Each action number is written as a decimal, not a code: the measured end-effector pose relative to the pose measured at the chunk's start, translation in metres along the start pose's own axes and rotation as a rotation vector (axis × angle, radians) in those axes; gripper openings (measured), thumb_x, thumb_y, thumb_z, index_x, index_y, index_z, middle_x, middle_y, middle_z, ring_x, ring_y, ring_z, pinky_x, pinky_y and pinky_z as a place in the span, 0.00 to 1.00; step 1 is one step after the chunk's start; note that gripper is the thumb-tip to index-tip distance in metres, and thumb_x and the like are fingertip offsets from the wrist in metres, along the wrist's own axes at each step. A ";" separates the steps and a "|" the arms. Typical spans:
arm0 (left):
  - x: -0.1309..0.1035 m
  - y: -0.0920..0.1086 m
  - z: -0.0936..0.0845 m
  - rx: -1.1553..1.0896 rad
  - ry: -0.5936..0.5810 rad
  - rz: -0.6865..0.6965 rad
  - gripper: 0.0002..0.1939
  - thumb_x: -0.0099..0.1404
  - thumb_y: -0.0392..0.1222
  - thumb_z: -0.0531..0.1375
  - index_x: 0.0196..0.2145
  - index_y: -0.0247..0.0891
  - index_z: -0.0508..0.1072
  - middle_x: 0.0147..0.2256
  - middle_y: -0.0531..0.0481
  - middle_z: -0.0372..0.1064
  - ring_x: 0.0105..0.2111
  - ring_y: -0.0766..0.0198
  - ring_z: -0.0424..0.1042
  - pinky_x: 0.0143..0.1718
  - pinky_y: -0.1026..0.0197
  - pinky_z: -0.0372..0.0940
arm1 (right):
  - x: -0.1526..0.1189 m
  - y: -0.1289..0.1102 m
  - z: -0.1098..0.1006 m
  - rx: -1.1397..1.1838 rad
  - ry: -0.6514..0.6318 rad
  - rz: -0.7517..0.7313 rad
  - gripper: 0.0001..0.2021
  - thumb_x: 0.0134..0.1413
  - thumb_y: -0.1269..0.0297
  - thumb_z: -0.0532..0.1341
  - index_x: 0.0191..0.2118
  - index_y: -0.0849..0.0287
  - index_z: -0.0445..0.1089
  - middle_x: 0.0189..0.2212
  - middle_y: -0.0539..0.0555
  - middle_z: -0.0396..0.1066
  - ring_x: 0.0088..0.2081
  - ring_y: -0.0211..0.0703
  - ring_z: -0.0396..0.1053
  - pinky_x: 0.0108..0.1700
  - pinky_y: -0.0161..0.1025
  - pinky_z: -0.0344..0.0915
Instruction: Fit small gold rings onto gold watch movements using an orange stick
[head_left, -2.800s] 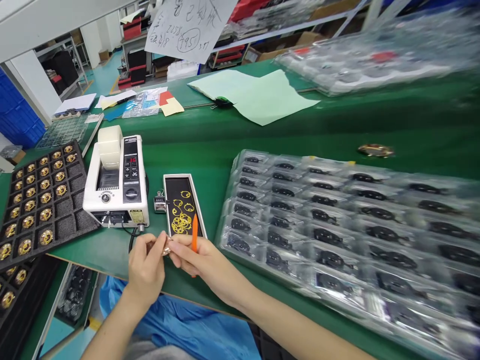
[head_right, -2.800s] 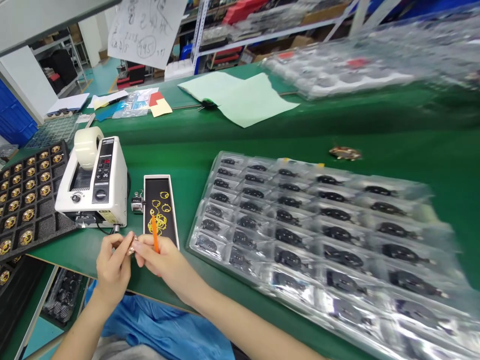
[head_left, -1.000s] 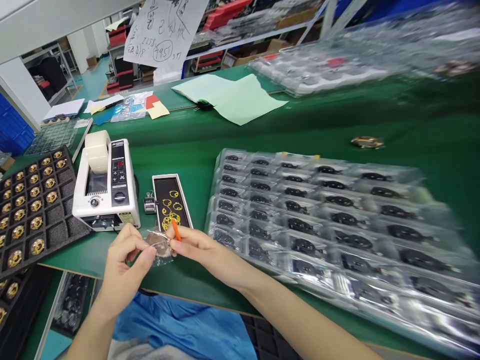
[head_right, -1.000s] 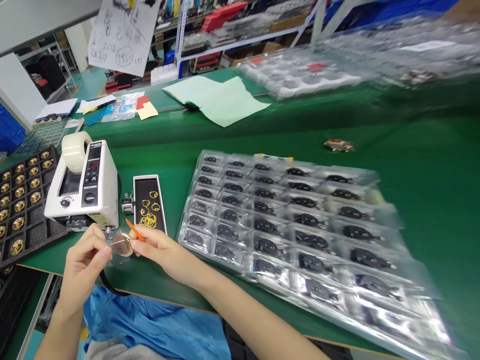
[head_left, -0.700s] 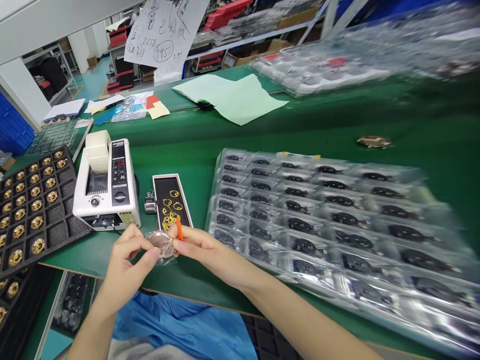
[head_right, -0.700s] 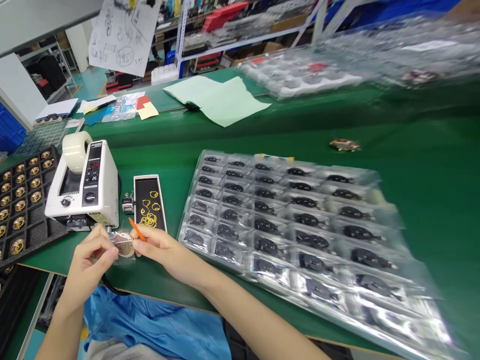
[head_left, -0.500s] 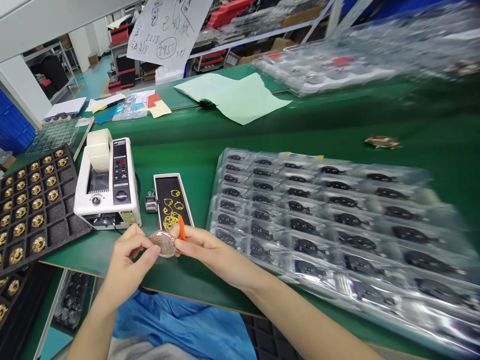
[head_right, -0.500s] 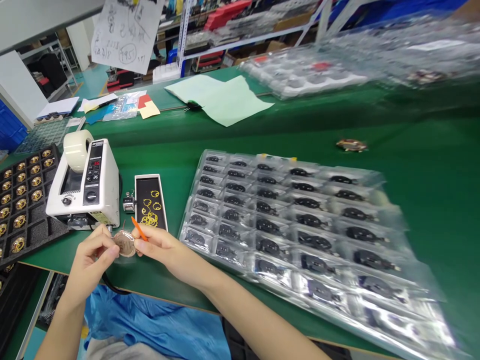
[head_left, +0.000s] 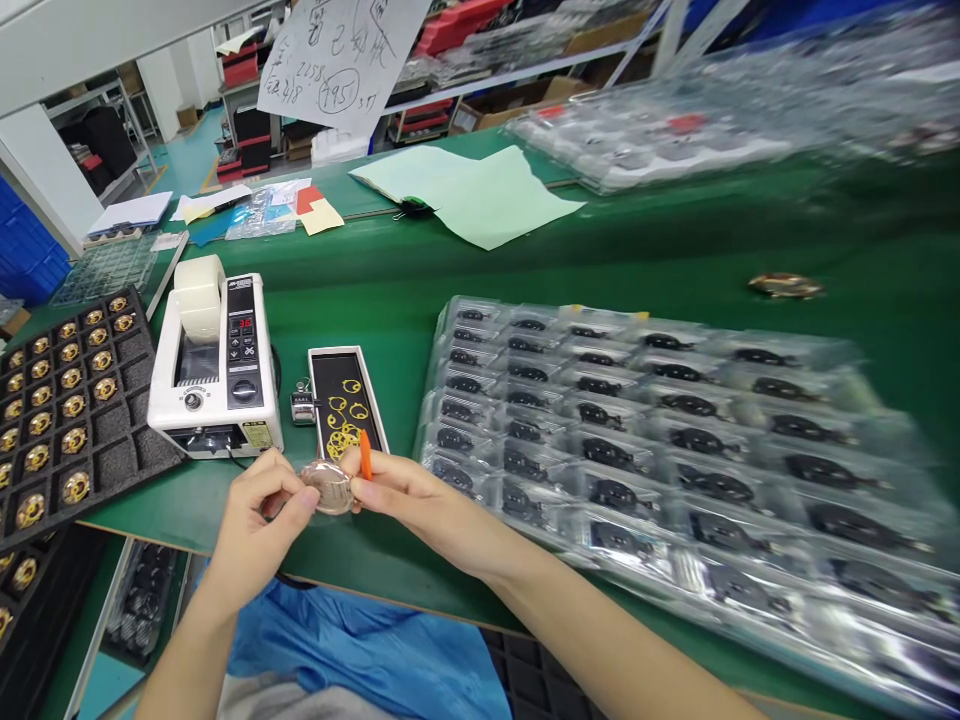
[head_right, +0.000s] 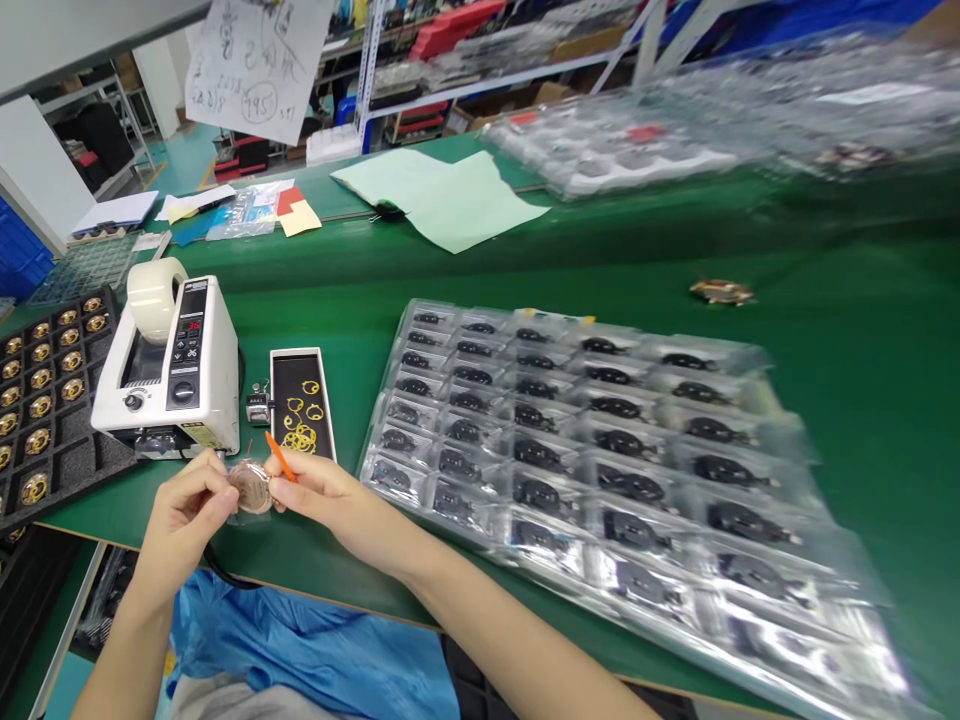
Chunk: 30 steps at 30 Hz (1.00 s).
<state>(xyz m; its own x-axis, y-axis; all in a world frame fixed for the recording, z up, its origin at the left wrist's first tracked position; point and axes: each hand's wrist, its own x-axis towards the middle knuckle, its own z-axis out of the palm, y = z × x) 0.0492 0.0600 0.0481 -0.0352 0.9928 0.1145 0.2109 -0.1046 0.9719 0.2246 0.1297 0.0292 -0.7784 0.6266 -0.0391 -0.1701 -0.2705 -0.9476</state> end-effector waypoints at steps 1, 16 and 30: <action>0.000 0.000 0.000 0.001 0.004 -0.002 0.20 0.66 0.53 0.60 0.22 0.37 0.70 0.25 0.54 0.56 0.26 0.65 0.56 0.27 0.61 0.50 | 0.000 0.000 0.000 0.002 0.002 0.002 0.23 0.53 0.40 0.62 0.30 0.57 0.63 0.28 0.47 0.57 0.32 0.39 0.55 0.38 0.38 0.52; 0.001 0.000 0.010 0.173 0.128 0.035 0.15 0.63 0.38 0.61 0.20 0.38 0.66 0.24 0.56 0.54 0.25 0.67 0.54 0.26 0.63 0.49 | 0.001 -0.003 0.002 -0.056 0.036 -0.005 0.24 0.53 0.38 0.61 0.30 0.57 0.63 0.28 0.49 0.59 0.34 0.40 0.57 0.40 0.38 0.57; -0.006 0.003 -0.001 0.340 0.078 -0.071 0.18 0.65 0.42 0.58 0.19 0.39 0.61 0.21 0.57 0.52 0.22 0.68 0.53 0.25 0.63 0.48 | 0.001 -0.004 0.002 -0.153 -0.009 -0.042 0.25 0.56 0.37 0.57 0.30 0.57 0.62 0.28 0.48 0.58 0.33 0.38 0.56 0.39 0.37 0.57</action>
<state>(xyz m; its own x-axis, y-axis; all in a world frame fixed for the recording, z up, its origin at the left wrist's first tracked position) 0.0495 0.0532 0.0506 -0.1331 0.9881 0.0769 0.5182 0.0032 0.8553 0.2236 0.1301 0.0335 -0.7783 0.6279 0.0037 -0.1093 -0.1296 -0.9855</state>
